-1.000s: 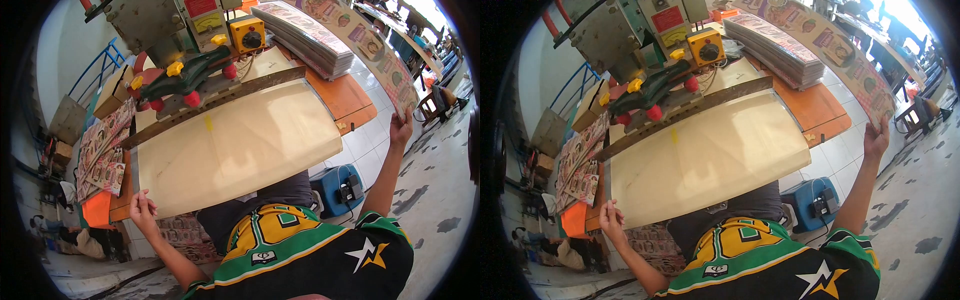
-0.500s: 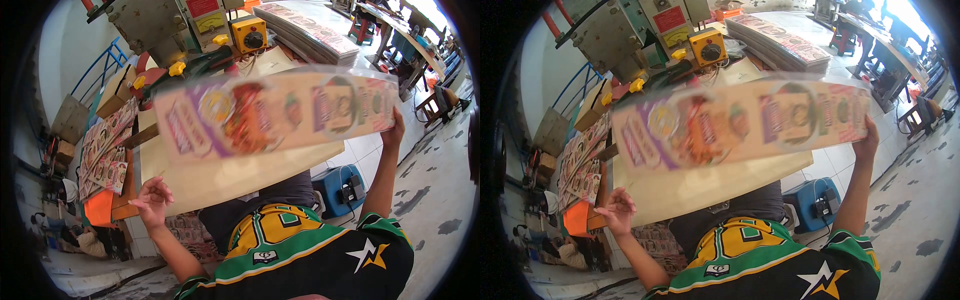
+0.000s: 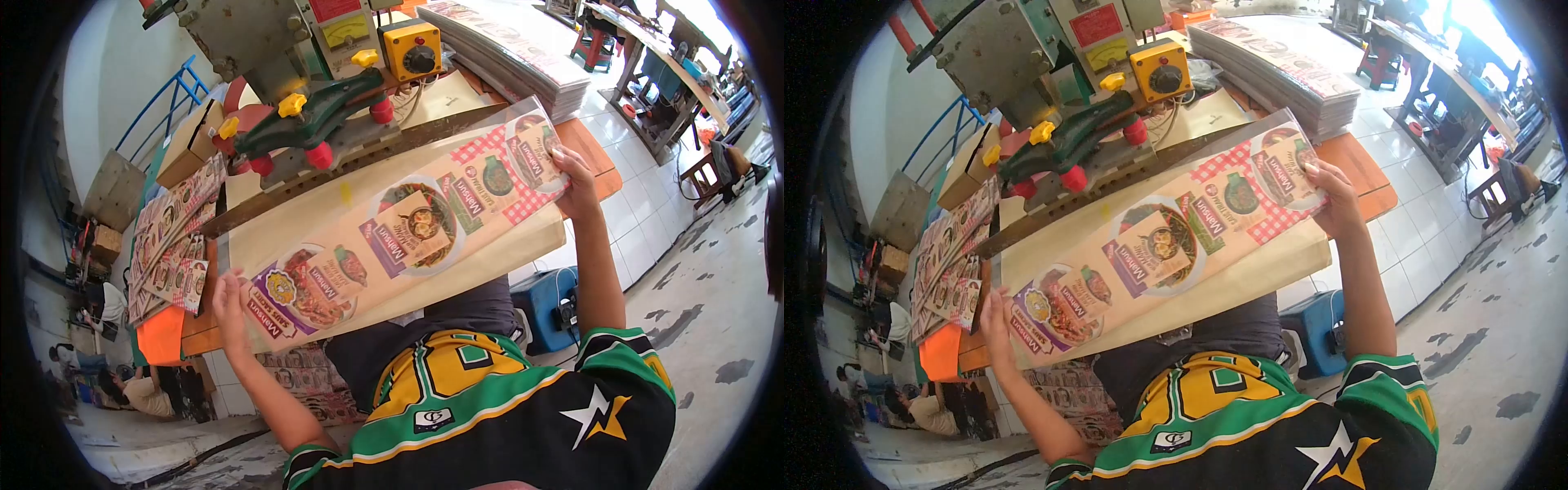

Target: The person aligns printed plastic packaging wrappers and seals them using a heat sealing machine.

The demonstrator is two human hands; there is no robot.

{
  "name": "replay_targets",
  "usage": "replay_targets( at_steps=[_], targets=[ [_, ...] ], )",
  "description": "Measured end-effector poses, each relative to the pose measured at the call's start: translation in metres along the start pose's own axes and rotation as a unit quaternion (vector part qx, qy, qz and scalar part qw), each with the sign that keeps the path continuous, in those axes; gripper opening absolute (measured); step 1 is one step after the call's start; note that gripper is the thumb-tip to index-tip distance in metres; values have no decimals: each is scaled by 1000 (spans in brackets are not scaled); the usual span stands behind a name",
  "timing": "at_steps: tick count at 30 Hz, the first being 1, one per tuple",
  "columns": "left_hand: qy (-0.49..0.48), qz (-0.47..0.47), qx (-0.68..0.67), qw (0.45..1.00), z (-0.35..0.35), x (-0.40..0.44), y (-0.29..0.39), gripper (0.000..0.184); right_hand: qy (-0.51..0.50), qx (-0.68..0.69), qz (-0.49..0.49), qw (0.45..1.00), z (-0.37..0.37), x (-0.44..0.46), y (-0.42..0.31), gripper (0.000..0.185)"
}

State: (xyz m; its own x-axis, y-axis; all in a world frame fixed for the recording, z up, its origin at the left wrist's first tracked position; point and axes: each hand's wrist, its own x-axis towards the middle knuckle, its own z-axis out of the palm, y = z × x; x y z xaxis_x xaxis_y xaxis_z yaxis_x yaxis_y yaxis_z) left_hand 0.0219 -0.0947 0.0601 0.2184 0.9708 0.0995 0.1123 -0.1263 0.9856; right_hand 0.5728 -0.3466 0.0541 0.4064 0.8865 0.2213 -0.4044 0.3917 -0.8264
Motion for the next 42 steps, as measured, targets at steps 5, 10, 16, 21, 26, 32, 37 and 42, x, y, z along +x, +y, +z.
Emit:
replay_targets(
  at_steps=[5, 10, 16, 21, 26, 32, 37, 42],
  targets=[
    [-17, 10, -179, 984, -39, 3, -34, 31, 5, -1, 23, 1000, 22, 8, 18, 41],
    [11, 34, -220, 975, -39, 9, -33, 30, 17, 11, 40, 999, 28, 16, 29, 33],
    [-42, -4, -288, 957, -60, 40, -37, 31, -113, -54, 124, 984, 26, 35, 14, 39],
    [-107, -11, -315, 943, -57, 54, -42, 43, -112, -107, 90, 984, 40, 52, 13, 41],
    [-154, -10, -333, 930, -66, 71, -60, 44, -150, -93, 80, 981, 52, 61, 5, 37],
    [-114, -53, -326, 937, -27, 63, -39, 38, -61, -144, 79, 985, 53, 70, 9, 34],
    [-145, -79, -346, 924, -27, 72, -42, 34, -78, -132, 100, 983, 53, 72, 15, 37],
    [-113, -77, -310, 941, -34, 78, -45, 32, -84, -126, 91, 984, 45, 80, 28, 33]
  ],
)
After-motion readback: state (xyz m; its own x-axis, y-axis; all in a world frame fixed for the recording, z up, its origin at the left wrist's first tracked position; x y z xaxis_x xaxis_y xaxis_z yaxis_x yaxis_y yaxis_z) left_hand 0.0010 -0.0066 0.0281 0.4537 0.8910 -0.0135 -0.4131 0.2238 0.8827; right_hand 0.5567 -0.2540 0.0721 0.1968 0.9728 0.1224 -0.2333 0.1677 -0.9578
